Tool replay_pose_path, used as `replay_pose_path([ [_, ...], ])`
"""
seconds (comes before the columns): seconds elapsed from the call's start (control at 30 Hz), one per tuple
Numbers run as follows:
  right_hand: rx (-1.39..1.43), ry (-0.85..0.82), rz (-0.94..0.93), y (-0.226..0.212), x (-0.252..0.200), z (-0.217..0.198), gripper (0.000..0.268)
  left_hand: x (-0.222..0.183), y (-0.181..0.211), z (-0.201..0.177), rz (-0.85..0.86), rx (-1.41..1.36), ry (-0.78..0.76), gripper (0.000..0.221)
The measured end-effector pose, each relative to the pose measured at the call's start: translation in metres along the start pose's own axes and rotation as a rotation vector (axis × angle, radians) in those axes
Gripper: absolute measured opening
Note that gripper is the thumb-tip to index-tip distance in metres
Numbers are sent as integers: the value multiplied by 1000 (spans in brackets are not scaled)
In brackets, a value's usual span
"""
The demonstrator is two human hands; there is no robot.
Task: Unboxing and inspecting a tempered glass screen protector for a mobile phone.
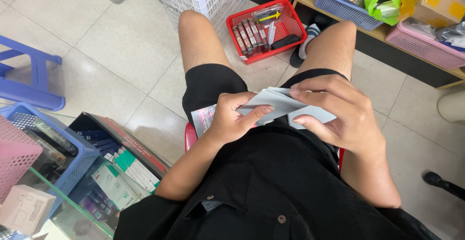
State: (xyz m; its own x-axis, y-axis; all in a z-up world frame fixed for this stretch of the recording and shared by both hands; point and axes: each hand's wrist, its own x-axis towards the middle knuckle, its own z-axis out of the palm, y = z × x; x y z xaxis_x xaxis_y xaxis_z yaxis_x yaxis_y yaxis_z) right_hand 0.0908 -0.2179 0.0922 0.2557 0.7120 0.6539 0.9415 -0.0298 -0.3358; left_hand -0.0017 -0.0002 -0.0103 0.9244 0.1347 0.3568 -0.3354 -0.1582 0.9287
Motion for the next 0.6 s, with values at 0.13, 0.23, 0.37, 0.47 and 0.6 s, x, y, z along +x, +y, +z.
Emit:
replay_pose_path([
  [0.13, 105, -92, 6, -3, 4, 4, 38, 2, 1, 1, 54, -33, -6, 18],
  [0.23, 72, -23, 152, -4, -3, 7, 37, 5, 5, -3, 100, -50, -13, 19],
  [0.37, -41, -30, 329, 4, -15, -6, 38, 13, 14, -18, 164, 334, -140, 40],
  [0.47, -99, 88, 341, 21, -34, -16, 26, 12, -1, -22, 157, 642, -169, 66],
  [0.6, 286, 327, 520, 10, -26, -18, 25, 11, -15, -11, 34, 807, -280, 90],
])
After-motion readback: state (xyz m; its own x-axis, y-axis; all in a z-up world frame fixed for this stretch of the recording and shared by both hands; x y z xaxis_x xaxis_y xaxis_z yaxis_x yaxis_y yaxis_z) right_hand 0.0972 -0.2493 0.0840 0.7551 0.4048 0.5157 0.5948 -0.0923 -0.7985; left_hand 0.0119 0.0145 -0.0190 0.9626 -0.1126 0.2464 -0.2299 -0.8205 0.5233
